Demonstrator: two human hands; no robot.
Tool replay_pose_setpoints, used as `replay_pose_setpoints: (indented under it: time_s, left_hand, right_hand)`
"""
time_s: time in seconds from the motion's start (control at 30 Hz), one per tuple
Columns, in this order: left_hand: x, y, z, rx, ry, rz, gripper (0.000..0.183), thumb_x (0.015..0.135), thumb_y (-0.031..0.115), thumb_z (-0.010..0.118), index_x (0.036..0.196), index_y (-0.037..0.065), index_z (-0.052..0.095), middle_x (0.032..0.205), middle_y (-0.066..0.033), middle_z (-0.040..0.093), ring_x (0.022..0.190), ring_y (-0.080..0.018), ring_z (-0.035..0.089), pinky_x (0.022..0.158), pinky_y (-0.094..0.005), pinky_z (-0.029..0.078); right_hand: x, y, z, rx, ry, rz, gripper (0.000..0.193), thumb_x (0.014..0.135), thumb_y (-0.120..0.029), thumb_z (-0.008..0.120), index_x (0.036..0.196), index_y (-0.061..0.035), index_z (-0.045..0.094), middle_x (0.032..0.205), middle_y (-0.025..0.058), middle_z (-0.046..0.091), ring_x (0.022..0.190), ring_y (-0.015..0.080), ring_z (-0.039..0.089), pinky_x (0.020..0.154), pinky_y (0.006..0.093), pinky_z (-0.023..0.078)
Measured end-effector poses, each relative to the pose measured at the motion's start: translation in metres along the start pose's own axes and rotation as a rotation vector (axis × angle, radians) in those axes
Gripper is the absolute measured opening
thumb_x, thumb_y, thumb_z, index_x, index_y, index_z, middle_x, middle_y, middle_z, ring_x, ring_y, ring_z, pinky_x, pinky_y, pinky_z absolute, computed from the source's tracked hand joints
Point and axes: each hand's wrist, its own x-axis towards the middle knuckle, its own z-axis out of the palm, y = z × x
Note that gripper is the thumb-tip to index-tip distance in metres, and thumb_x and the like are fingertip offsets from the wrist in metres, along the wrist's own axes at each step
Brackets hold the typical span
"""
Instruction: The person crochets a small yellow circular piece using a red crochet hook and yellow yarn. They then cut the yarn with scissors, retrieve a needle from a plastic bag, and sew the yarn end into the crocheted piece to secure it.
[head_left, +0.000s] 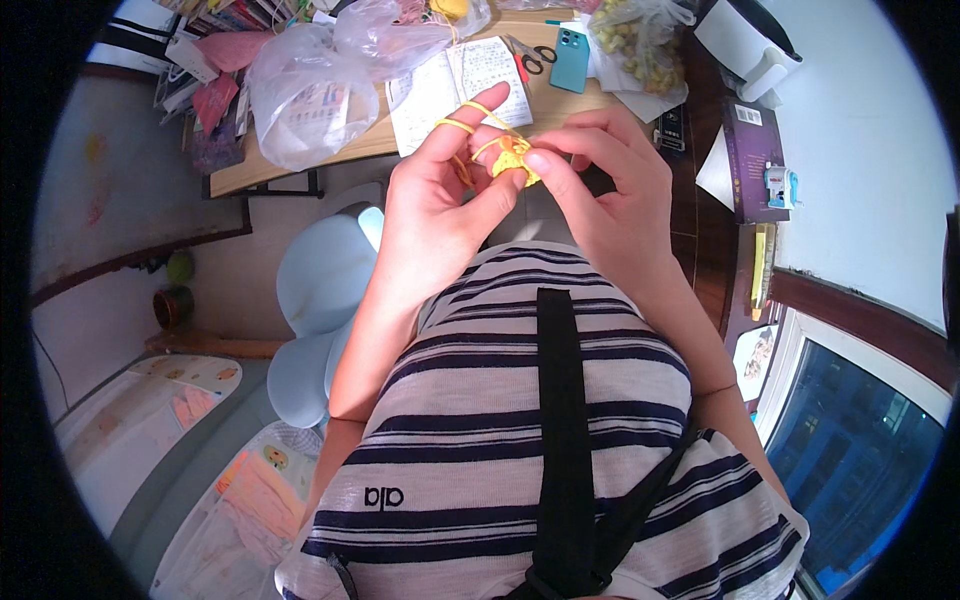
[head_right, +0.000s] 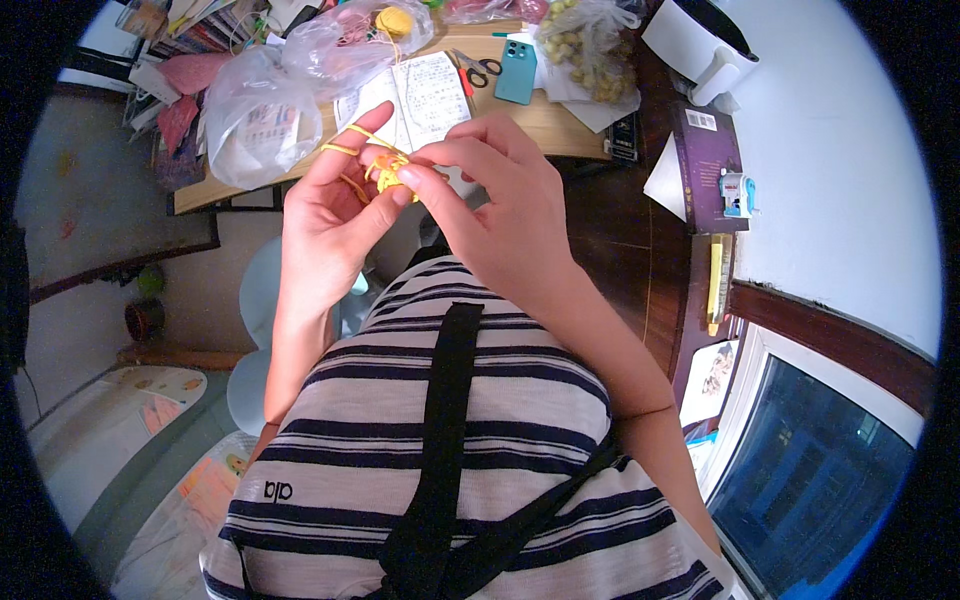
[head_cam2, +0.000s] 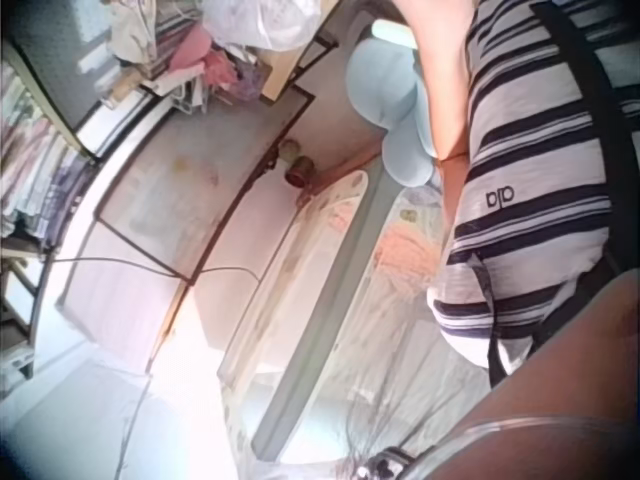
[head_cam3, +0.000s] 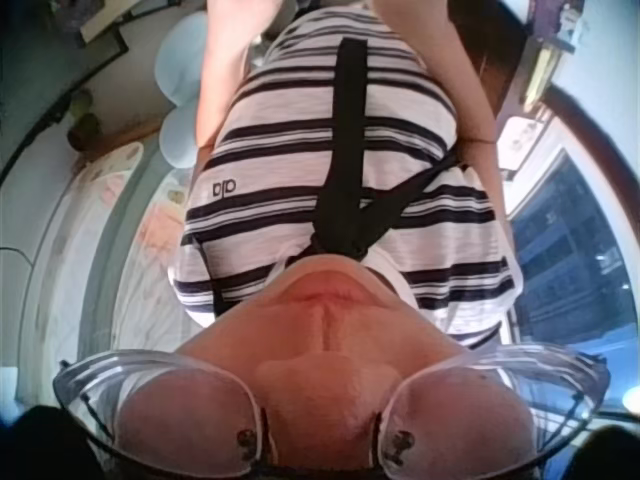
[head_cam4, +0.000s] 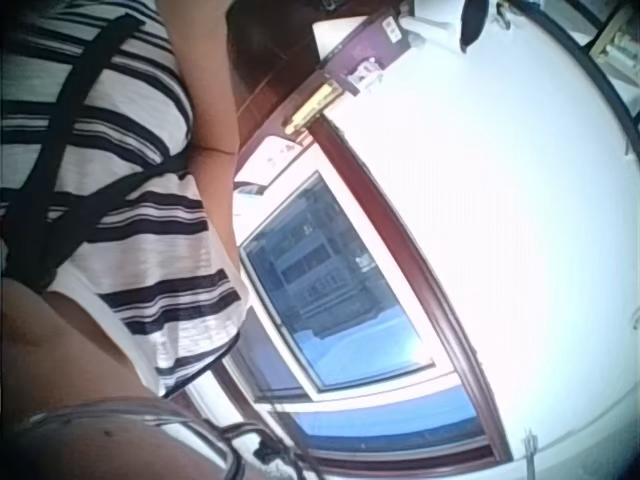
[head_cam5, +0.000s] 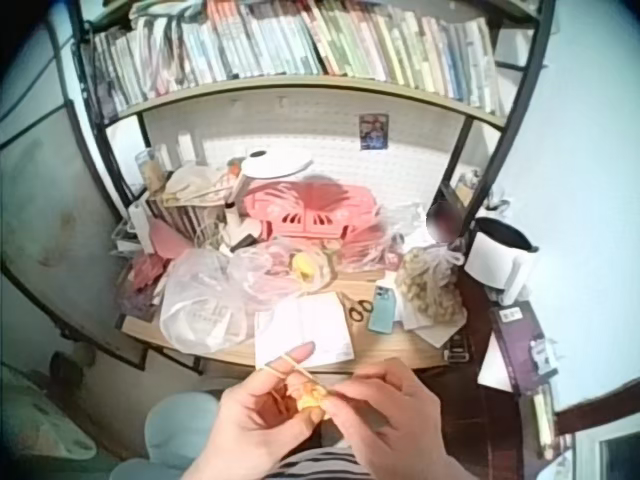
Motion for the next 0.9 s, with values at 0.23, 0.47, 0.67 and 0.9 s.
replay_pose_setpoints:
  time_s: [0.23, 0.47, 0.67, 0.9]
  left_hand:
    - [0.009, 0.0, 0.012, 0.023, -0.062, 0.041, 0.06, 0.083, -0.011, 0.058, 0.139, 0.004, 0.041, 0.094, 0.0009, 0.059, 0.085, -0.0047, 0.054, 0.077, -0.0206, 0.044]
    - [0.019, -0.005, 0.019, 0.102, -0.136, 0.047, 0.062, 0.083, -0.012, 0.055, 0.139, 0.012, 0.044, 0.1, -0.0001, 0.06, 0.089, -0.0057, 0.054, 0.082, -0.0225, 0.045]
    - [0.026, -0.005, 0.025, 0.096, -0.215, 0.108, 0.061, 0.084, -0.012, 0.053, 0.14, 0.008, 0.041, 0.099, 0.001, 0.058, 0.092, -0.0048, 0.053, 0.082, -0.0213, 0.044]
    - [0.03, -0.004, 0.024, -0.073, -0.219, -0.076, 0.064, 0.082, -0.013, 0.052, 0.142, 0.005, 0.037, 0.087, 0.0042, 0.051, 0.081, -0.0032, 0.049, 0.077, -0.0171, 0.041]
  right_hand:
    - [0.001, 0.016, -0.013, 0.459, -0.102, 0.361, 0.012, 0.083, -0.008, 0.066, 0.093, -0.0025, 0.062, 0.084, 0.0018, 0.061, 0.071, 0.0075, 0.056, 0.064, 0.0211, 0.044]
    - [0.007, 0.014, -0.029, 0.597, -0.129, 0.461, 0.021, 0.084, -0.005, 0.065, 0.102, 0.0007, 0.058, 0.088, 0.0027, 0.062, 0.076, 0.0054, 0.054, 0.068, 0.0185, 0.044]
    - [0.011, 0.014, -0.039, 0.722, -0.253, 0.567, 0.031, 0.083, -0.006, 0.065, 0.112, 0.0043, 0.059, 0.088, 0.0018, 0.061, 0.074, 0.0057, 0.052, 0.068, 0.0193, 0.043]
    - [0.014, 0.027, -0.045, 0.969, -0.264, 0.651, 0.023, 0.087, -0.004, 0.059, 0.109, 0.0024, 0.062, 0.082, 0.0026, 0.06, 0.074, 0.0079, 0.052, 0.068, 0.0194, 0.042]
